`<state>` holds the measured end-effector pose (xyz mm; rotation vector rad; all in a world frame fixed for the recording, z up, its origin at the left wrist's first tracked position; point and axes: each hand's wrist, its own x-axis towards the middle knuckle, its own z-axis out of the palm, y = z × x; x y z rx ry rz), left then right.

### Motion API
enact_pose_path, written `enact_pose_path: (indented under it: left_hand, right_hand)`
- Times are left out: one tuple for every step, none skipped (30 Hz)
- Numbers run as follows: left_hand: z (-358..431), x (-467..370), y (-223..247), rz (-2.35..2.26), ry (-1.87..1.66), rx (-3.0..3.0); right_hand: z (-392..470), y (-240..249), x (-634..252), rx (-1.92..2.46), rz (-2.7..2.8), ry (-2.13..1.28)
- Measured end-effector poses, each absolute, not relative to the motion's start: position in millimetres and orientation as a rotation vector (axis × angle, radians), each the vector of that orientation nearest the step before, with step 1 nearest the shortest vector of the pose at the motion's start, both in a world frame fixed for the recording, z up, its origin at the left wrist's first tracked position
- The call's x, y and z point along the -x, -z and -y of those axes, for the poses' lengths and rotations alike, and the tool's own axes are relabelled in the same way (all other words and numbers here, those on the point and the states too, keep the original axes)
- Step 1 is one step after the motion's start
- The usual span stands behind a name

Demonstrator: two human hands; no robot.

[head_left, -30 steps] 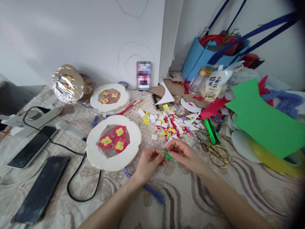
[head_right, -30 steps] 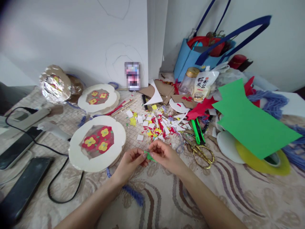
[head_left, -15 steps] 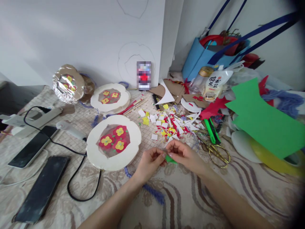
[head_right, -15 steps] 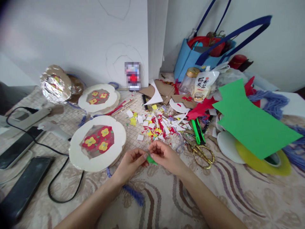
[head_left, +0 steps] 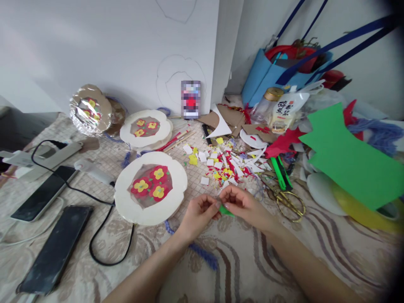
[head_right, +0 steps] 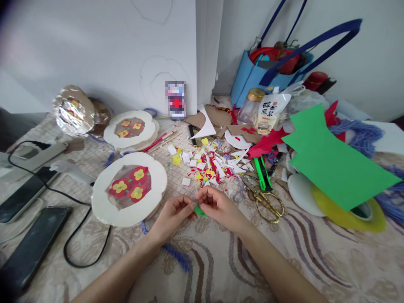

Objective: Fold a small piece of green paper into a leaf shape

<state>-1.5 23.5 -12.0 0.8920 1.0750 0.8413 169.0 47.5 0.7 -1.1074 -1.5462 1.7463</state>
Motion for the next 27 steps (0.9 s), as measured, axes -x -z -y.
enact_pose_path:
  left_hand:
    - [-23.7,1.7,11.3,-1.078,-0.835,-0.896]
    - [-23.6,1.9,11.1,-1.083,-0.834,-0.897]
    - [-23.4,2.0,11.2,-1.089,-0.836,-0.897]
    - [-23.1,2.1,11.6,-1.092,-0.845,-0.896]
    - [-22.5,2.2,12.3,-1.092,-0.859,-0.897]
    - [-21.9,2.2,13.0,-1.087,-0.865,-0.908]
    - [-21.2,2.2,13.8,-1.09,-0.875,-0.912]
    - [-20.6,2.1,14.5,-1.089,-0.88,-0.919]
    - [-20.1,2.1,15.1,-1.089,-0.883,-0.924]
    - [-19.7,2.0,15.5,-1.09,-0.885,-0.927]
    - [-19.6,1.9,15.9,-1.089,-0.885,-0.928]
    - [-19.7,1.8,16.1,-1.09,-0.883,-0.925]
    - [-20.0,1.8,16.2,-1.089,-0.878,-0.92]
    - [-20.5,1.8,16.2,-1.085,-0.871,-0.914]
    - [-21.2,1.8,16.0,-1.079,-0.862,-0.908]
    - [-21.9,1.9,15.6,-1.071,-0.853,-0.903]
    - [-22.5,1.9,15.2,-1.064,-0.844,-0.898]
    - [-23.2,2.0,14.8,-1.056,-0.836,-0.893]
    - [-23.7,2.1,14.3,-1.052,-0.832,-0.886]
    - [-24.0,2.2,13.8,-1.046,-0.829,-0.878]
    - [-24.2,2.3,13.4,-1.032,-0.821,-0.874]
    - [-24.1,2.3,13.1,-1.025,-0.814,-0.878]
    - [-23.9,2.3,12.8,-1.027,-0.813,-0.882]
    - [-23.5,2.2,12.7,-1.032,-0.816,-0.887]
    - [-23.1,2.2,12.6,-1.04,-0.823,-0.89]
    - [-22.6,2.1,12.7,-1.048,-0.833,-0.892]
    - [-22.2,2.0,13.0,-1.055,-0.843,-0.892]
  right_hand:
    - [-47.4,-0.8,-169.0,1.104,1.551,-1.751]
    - [-47.2,-0.7,-169.0,1.1,1.554,-1.755]
    - [-46.8,-0.5,-169.0,1.096,1.555,-1.761]
    - [-46.4,-0.1,-169.0,1.092,1.553,-1.765]
    - [-45.9,0.3,-168.9,1.087,1.549,-1.768]
    - [-45.4,0.7,-168.8,1.081,1.543,-1.77]
    - [-45.0,1.0,-168.7,1.075,1.538,-1.775]
    - [-44.6,1.3,-168.5,1.07,1.533,-1.781]
    - [-44.3,1.4,-168.3,1.07,1.527,-1.787]
    - [-44.2,1.4,-168.1,1.077,1.523,-1.789]
    - [-44.1,1.2,-167.8,1.088,1.521,-1.79]
    - [-44.2,1.0,-167.7,1.101,1.522,-1.788]
    - [-44.3,0.7,-167.6,1.112,1.526,-1.783]
    - [-44.6,0.4,-167.6,1.119,1.531,-1.777]
    - [-44.9,0.0,-167.7,1.119,1.537,-1.771]
    - [-45.3,-0.3,-168.0,1.116,1.542,-1.765]
    - [-45.7,-0.5,-168.5,1.112,1.545,-1.758]
    - [-46.1,-0.6,-169.1,1.113,1.547,-1.75]
    - [-46.5,-0.7,-169.7,1.116,1.549,-1.741]
    - [-46.8,-0.6,-170.4,1.124,1.549,-1.732]
    - [-47.0,-0.5,-171.0,1.132,1.549,-1.726]
    - [-47.1,-0.3,-171.5,1.14,1.55,-1.72]
    - [-47.1,0.0,-171.9,1.146,1.551,-1.716]
    - [-46.9,0.2,-172.1,1.148,1.553,-1.715]
    - [-46.7,0.4,-172.1,1.147,1.555,-1.714]
    - [-46.6,0.7,-172.0,1.145,1.558,-1.714]
    - [-46.4,0.8,-171.7,1.141,1.557,-1.713]
